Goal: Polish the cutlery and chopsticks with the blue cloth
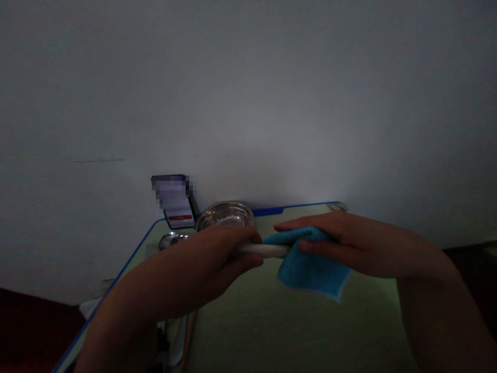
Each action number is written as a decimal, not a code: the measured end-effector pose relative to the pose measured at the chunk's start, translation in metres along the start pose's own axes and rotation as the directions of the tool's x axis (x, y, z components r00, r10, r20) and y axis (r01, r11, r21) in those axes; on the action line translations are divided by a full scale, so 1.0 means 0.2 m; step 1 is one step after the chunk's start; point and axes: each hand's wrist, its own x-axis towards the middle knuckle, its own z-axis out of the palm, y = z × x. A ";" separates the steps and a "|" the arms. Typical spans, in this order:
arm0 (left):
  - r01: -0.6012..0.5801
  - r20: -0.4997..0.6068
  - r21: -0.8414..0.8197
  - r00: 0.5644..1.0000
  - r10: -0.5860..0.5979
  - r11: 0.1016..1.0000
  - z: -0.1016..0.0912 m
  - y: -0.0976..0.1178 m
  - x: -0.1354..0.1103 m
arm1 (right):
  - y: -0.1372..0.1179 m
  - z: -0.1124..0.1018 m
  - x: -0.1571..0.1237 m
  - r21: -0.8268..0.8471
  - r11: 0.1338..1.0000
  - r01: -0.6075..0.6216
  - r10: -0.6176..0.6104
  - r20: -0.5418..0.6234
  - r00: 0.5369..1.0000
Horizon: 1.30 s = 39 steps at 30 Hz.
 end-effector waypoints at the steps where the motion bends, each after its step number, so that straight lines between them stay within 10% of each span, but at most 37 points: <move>1: 0.014 0.012 -0.001 1.000 -0.014 1.000 0.00 0.00 0.00 | 0.00 0.00 0.00 -0.004 1.000 -0.017 0.017 0.010 1.000; 13: 0.057 0.067 0.001 0.996 -0.057 0.998 0.00 -0.02 0.00 | 0.06 -0.01 -0.07 -0.118 0.960 -0.254 0.254 -0.020 0.967; 22: -0.005 0.018 -0.033 1.000 0.005 0.999 0.01 -0.03 0.03 | -0.06 -0.01 -0.01 -0.048 0.993 -0.107 0.113 0.146 0.983; 39: -0.081 -0.108 -0.082 0.992 0.072 0.993 0.00 0.02 0.12 | 0.06 0.08 0.11 0.032 0.998 0.045 -0.045 -0.009 0.999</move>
